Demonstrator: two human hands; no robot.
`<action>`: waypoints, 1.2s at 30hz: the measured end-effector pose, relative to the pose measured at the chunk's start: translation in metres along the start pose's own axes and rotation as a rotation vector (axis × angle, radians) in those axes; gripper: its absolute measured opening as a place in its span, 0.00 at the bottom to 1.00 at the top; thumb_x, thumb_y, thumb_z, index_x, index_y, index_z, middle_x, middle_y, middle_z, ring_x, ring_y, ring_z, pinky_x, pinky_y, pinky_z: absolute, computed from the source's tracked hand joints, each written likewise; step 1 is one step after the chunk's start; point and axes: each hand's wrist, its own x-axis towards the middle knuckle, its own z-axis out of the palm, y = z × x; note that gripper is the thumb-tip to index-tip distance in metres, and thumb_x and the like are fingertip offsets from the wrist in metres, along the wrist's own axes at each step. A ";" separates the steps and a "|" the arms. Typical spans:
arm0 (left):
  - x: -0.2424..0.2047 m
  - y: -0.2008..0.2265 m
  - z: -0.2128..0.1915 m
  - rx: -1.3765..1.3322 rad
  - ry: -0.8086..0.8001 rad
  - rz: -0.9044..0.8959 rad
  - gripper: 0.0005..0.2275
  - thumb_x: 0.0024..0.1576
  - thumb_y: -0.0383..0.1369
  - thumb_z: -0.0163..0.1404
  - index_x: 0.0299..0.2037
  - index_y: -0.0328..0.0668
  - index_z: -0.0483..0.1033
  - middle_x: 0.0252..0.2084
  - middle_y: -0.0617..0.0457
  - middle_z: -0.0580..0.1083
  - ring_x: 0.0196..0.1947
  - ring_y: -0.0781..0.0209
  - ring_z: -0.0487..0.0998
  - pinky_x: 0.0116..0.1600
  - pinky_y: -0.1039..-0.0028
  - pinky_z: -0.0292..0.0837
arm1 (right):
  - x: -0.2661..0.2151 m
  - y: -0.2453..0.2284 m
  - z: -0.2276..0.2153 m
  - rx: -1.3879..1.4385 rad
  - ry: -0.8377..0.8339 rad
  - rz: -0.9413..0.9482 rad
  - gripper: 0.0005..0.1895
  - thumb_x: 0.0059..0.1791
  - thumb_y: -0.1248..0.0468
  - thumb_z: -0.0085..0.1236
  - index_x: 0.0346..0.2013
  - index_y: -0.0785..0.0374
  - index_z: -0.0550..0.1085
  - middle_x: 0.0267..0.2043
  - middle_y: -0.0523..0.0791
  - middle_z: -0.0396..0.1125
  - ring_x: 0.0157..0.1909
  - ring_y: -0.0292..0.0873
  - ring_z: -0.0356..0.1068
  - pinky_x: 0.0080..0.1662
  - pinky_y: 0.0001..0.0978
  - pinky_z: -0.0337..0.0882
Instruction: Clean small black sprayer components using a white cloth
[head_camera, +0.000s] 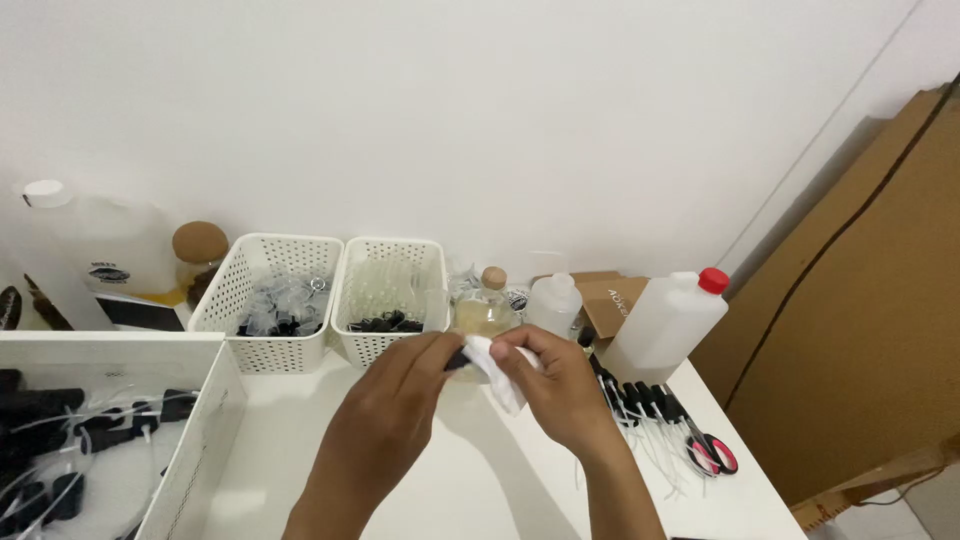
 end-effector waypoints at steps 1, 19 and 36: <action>0.000 -0.002 0.000 -0.002 0.001 0.002 0.13 0.64 0.21 0.46 0.59 0.31 0.67 0.52 0.41 0.74 0.49 0.47 0.78 0.56 0.62 0.75 | 0.000 0.002 0.001 -0.002 0.003 -0.001 0.12 0.52 0.54 0.58 0.32 0.57 0.81 0.29 0.35 0.73 0.34 0.30 0.65 0.39 0.24 0.65; 0.005 0.023 0.016 -0.274 0.188 -0.481 0.13 0.61 0.29 0.53 0.54 0.39 0.80 0.42 0.51 0.70 0.39 0.60 0.76 0.40 0.73 0.74 | -0.012 -0.006 0.059 0.736 0.232 -0.035 0.27 0.49 0.53 0.56 0.53 0.73 0.77 0.48 0.49 0.75 0.50 0.40 0.70 0.50 0.32 0.72; 0.027 0.003 -0.037 -0.701 -0.035 -1.230 0.07 0.53 0.34 0.54 0.41 0.52 0.81 0.39 0.65 0.83 0.42 0.72 0.81 0.44 0.79 0.71 | -0.025 -0.018 0.051 -0.172 0.037 -0.049 0.16 0.52 0.52 0.53 0.35 0.55 0.85 0.33 0.39 0.72 0.39 0.35 0.71 0.44 0.27 0.67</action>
